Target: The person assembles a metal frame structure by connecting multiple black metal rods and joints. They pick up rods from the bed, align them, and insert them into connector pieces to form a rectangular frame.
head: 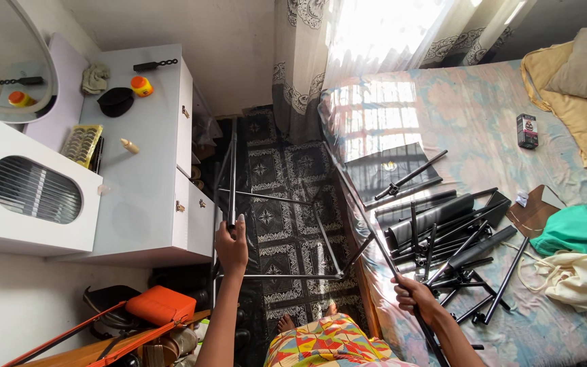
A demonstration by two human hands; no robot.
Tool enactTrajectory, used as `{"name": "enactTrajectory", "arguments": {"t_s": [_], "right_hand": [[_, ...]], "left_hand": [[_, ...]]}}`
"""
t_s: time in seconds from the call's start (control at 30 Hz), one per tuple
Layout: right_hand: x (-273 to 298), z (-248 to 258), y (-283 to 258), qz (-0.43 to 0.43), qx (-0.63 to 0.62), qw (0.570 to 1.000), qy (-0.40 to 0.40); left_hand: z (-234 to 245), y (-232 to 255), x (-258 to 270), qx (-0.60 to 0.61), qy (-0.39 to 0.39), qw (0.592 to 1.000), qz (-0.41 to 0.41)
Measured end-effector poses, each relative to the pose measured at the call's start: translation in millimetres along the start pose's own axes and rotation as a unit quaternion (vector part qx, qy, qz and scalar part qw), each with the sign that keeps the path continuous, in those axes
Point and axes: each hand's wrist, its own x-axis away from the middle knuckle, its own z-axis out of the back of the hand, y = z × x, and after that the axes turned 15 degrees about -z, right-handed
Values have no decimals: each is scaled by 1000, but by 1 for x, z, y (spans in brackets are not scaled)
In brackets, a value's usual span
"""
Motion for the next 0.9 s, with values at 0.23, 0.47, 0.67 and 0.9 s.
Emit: {"name": "enactTrajectory", "arguments": {"t_s": [0.23, 0.47, 0.67, 0.9], "right_hand": [[20, -20, -36, 86, 52, 995, 1], [52, -110, -28, 120, 131, 983, 50], [39, -173, 4, 143, 124, 982, -1], [51, -208, 18, 103, 98, 988, -54]], "left_hand": [[-46, -79, 21, 108, -6, 953, 284], [-30, -113, 50, 41, 36, 901, 430], [-87, -41, 35, 240, -69, 941, 229], [-139, 91, -1, 507, -305, 715, 373]]}}
